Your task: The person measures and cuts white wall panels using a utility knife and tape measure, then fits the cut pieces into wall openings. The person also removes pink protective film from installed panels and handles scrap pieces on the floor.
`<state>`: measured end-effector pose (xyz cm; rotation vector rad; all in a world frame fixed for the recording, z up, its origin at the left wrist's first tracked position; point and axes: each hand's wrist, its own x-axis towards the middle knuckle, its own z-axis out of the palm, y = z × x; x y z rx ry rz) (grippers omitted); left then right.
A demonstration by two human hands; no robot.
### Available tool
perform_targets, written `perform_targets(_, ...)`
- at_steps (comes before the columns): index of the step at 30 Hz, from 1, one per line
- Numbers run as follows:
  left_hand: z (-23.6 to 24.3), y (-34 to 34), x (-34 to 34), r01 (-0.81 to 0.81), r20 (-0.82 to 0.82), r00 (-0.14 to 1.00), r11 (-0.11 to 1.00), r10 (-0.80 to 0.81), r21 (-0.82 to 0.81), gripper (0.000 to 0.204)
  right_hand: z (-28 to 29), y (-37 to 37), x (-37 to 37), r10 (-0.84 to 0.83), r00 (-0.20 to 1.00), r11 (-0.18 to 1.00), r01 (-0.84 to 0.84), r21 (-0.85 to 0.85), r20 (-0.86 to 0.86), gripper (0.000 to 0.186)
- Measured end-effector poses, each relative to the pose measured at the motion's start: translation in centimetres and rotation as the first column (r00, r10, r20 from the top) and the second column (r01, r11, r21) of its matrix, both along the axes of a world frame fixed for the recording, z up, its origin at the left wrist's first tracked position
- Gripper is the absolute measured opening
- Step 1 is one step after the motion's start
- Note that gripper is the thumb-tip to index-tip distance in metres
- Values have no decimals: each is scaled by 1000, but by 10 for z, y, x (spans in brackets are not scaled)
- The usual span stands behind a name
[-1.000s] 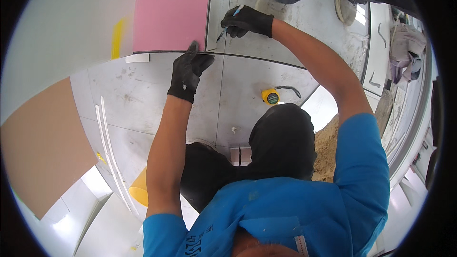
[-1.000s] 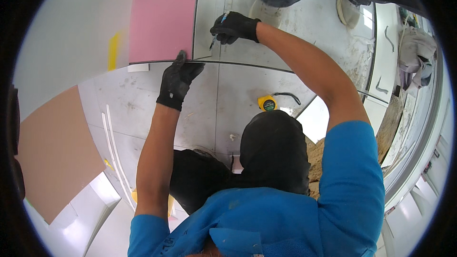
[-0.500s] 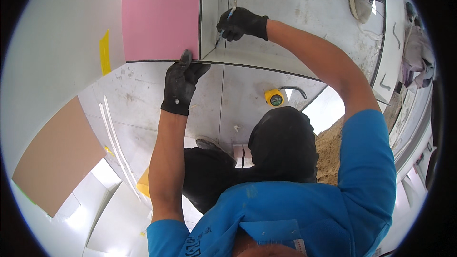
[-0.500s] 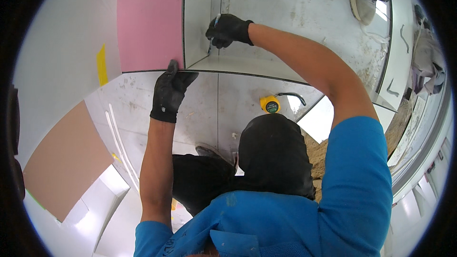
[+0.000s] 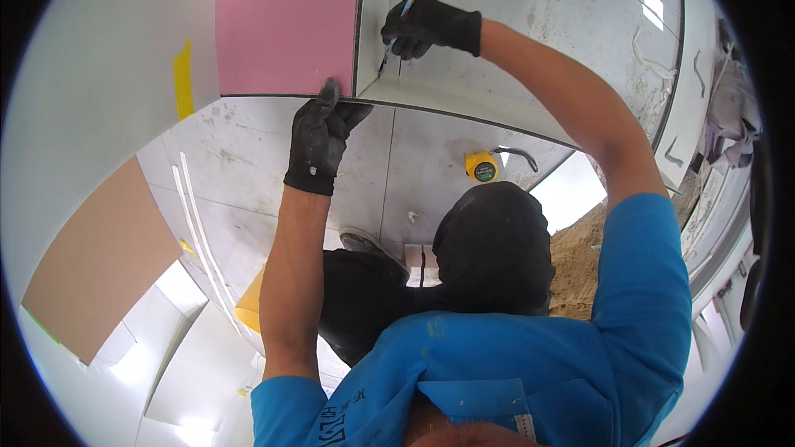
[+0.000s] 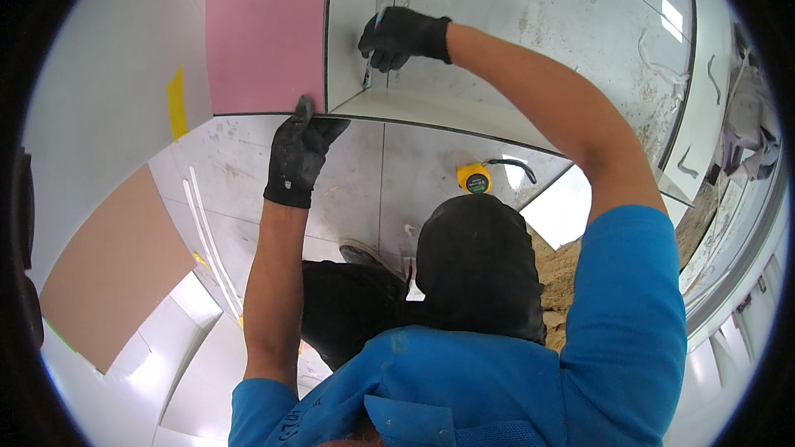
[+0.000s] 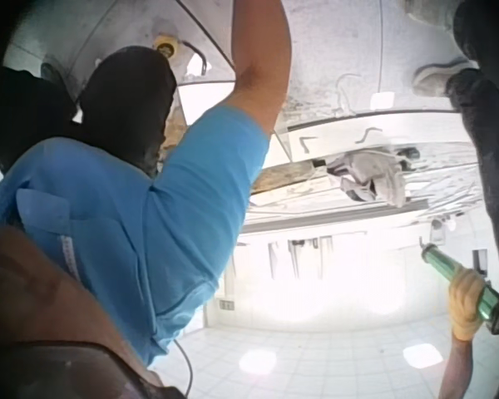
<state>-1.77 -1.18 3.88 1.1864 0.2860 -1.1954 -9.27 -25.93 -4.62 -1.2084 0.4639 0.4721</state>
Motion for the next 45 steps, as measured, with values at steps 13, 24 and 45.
perform_targets(13, -4, -13, -3, 22, 23, 1000, 1000, -22, -16, 27, 19, -13, 0, 17, 1000, 998, -17, -57, 3, 21)
perform_targets(24, -2, -30, -9, -28, 80, 996, 999, 27, 15, 33, 1, -13, 4, 105, 994, 990, -103, -101, 12, 24)
perform_targets(45, -23, -62, -4, 79, 59, 995, 996, -78, -27, 46, 75, -3, -181, 463, 886, -51, 0, -999, -24, 20)
